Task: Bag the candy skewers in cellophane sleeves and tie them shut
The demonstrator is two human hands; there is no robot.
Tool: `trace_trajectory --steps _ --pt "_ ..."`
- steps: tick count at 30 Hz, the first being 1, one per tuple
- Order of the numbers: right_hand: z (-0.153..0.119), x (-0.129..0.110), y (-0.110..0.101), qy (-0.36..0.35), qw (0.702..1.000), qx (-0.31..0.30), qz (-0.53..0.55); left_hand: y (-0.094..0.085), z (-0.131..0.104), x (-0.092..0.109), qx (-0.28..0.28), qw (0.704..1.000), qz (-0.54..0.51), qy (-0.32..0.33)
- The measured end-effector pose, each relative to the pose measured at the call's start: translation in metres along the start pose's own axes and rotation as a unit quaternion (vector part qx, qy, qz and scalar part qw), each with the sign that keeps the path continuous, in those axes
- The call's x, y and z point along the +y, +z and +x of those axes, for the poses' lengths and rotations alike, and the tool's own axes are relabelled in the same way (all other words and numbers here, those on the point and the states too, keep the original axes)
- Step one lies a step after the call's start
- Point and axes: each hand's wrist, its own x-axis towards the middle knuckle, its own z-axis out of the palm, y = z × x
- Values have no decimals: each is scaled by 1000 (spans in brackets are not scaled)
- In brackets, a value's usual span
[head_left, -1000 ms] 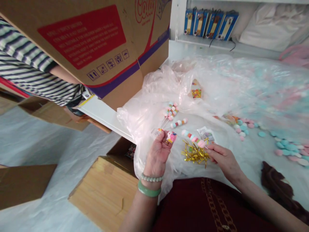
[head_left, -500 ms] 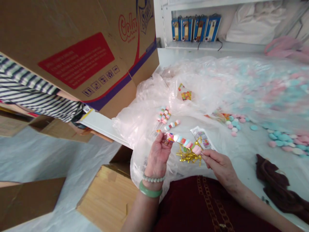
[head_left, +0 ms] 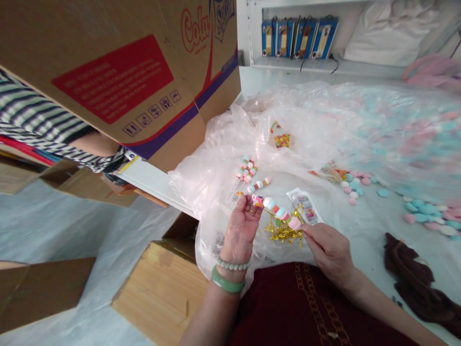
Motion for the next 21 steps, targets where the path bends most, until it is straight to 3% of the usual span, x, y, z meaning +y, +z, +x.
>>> trace_trajectory --steps 3,6,13,15,17,21 --pt "0 0 -1 -75 995 8 -61 -3 3 -1 -19 1000 -11 7" --pt "0 -2 -3 -106 992 10 -67 -5 5 -2 -31 999 -14 28" --pt "0 1 -5 -64 998 -20 9 -11 6 -4 -69 987 52 132" --pt "1 1 -5 -6 998 -35 61 -14 7 -4 -101 978 108 150" --pt "3 1 -5 102 984 -68 127 -17 7 -2 -130 968 165 137" --pt "8 -2 -5 330 894 -143 268 -20 8 0 -115 974 177 82"
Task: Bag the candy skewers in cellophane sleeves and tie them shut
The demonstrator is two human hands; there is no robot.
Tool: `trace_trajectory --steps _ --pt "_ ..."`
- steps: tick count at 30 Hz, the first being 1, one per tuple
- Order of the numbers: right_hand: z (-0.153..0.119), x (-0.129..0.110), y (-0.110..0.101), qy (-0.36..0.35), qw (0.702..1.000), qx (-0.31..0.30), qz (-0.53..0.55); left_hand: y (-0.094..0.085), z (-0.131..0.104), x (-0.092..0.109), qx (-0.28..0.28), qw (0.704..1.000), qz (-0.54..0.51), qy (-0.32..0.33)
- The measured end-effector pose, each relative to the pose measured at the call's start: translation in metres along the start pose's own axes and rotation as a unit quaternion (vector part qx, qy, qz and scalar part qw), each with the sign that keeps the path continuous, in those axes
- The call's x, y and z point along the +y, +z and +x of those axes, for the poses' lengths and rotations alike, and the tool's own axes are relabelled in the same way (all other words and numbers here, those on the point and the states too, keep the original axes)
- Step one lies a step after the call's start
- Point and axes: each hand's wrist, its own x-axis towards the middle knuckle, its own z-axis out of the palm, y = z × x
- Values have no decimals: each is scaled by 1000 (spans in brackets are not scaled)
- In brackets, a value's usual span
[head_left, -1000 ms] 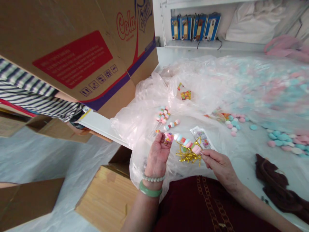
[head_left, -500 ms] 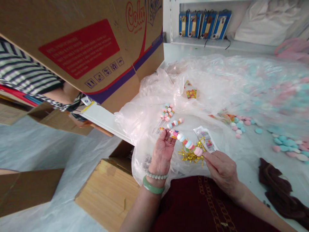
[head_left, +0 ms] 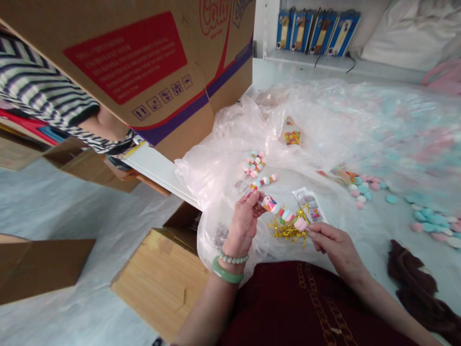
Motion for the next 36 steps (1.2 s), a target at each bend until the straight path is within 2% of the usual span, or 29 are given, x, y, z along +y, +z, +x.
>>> trace_trajectory --steps 4,8,11,17,22,25,29,33,36 --pt "2 0 3 104 983 -19 148 -4 2 -5 21 999 -6 -27" --pt "4 1 4 137 973 -28 185 -4 1 -12 12 999 12 -35" --pt "5 3 4 120 980 -34 156 -2 0 -13 12 999 11 -30" --pt "5 11 4 91 988 -48 112 0 1 -9 46 999 -9 -2" --pt "8 11 5 61 996 -41 51 1 1 -14 9 999 38 -16" --pt "10 10 8 89 991 -54 83 1 0 -19 -22 997 49 -51" --pt "12 12 13 139 981 -71 117 -1 0 -25 -41 996 4 -81" --pt "14 13 17 100 992 -79 5 -2 3 -34 -67 994 -23 -85" --pt "14 9 21 29 992 -67 -99 3 5 -41 -40 994 -79 -70"
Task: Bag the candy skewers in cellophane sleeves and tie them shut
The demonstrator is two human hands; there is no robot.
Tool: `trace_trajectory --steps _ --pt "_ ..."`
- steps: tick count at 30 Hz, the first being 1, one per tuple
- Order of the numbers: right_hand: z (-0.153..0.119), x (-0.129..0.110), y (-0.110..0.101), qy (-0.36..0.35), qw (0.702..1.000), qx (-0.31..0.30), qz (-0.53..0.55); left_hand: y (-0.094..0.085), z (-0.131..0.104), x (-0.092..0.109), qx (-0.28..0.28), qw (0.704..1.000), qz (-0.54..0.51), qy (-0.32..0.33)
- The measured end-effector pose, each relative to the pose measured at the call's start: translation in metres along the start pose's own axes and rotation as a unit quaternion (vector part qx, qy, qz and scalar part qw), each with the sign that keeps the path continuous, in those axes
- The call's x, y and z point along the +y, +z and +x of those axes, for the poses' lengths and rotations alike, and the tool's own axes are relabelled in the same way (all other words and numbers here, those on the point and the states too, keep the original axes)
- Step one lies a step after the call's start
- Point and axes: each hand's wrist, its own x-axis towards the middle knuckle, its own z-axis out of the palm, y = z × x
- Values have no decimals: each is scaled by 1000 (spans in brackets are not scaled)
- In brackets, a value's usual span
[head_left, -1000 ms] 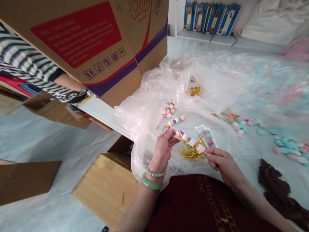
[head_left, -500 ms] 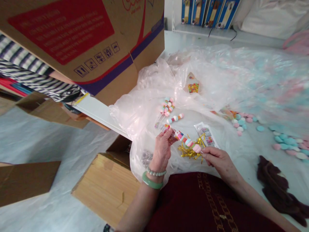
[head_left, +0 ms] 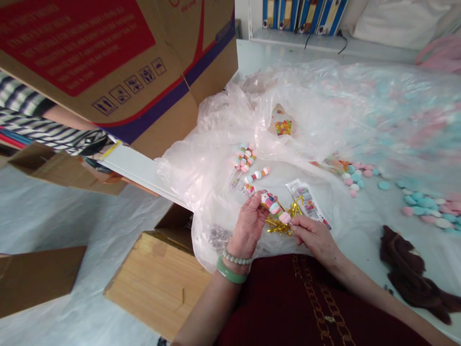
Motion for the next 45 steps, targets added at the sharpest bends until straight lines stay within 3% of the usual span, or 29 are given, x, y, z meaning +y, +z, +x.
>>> trace_trajectory --steps 3,7,12,17,21,26,32,35,39,42,45 --pt "-2 -5 5 -46 995 26 -87 5 0 -5 29 998 -49 5" --pt "-1 -8 8 -49 993 44 -103 8 -3 -7 8 1000 -20 -6" --pt "8 -8 8 -4 996 4 91 4 -5 -5 -27 999 40 1" --pt "13 -13 8 88 947 -55 303 1 -3 5 1 995 56 -80" --pt "13 -18 7 98 937 -64 329 0 0 19 35 998 34 -35" --pt "17 -19 5 113 932 -67 337 -1 2 34 38 997 45 -45" --pt "21 -17 6 123 920 -94 360 -7 -1 28 10 996 86 -6" --pt "20 -17 10 99 949 -76 289 -7 -2 21 -2 997 79 -2" --pt "14 -14 15 -31 999 9 20 -7 0 18 4 999 38 -17" --pt "8 -11 16 -137 973 73 -168 -7 0 17 10 999 35 -17" --pt "4 -9 17 -196 943 105 -248 -6 -2 14 7 998 54 -12"
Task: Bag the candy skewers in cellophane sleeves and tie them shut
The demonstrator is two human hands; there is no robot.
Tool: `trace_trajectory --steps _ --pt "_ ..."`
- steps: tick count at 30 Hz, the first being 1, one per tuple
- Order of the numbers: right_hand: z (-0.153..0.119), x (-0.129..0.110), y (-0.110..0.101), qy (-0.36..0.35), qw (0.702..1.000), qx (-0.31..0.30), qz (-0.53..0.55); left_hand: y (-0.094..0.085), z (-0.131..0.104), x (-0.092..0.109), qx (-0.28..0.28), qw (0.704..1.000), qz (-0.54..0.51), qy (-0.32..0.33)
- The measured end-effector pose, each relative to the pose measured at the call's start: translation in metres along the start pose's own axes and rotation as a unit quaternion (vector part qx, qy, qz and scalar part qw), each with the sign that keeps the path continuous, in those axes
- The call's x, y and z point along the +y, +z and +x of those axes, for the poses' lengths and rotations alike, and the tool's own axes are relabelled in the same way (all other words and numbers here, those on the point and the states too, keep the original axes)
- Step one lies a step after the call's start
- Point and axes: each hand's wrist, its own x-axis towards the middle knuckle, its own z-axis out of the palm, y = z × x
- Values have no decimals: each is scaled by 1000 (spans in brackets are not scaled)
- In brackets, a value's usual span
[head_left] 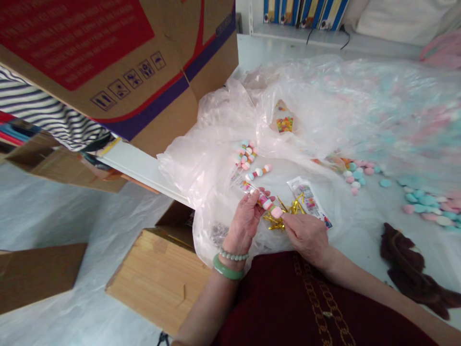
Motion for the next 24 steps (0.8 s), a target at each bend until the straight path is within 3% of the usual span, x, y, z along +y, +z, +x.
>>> trace_trajectory --steps 4,6,7,9,11,13,15,17,20,24 --pt "4 -5 -1 39 998 22 38 3 -3 -3 -4 1000 14 -8" --pt "10 -6 -3 112 982 0 152 3 -3 -2 -7 1000 13 -22" --pt "14 -5 -4 156 959 -26 236 3 -2 -1 -10 999 11 -31" --pt "20 -2 -6 243 867 -97 424 1 -1 1 -21 999 3 -49" --pt "24 5 -6 298 739 -171 579 -1 -1 3 -29 998 -5 -55" --pt "25 12 -5 324 625 -230 672 -4 0 4 -35 998 -5 -44" --pt "25 17 -3 337 545 -261 722 -5 0 2 -42 999 7 -26" --pt "26 19 -1 355 497 -264 746 -6 0 0 -47 999 25 -9" --pt "29 16 -2 376 449 -260 767 -3 -1 -4 -54 998 39 8" --pt "35 4 -5 383 422 -276 774 2 -2 -9 -48 998 31 -24"
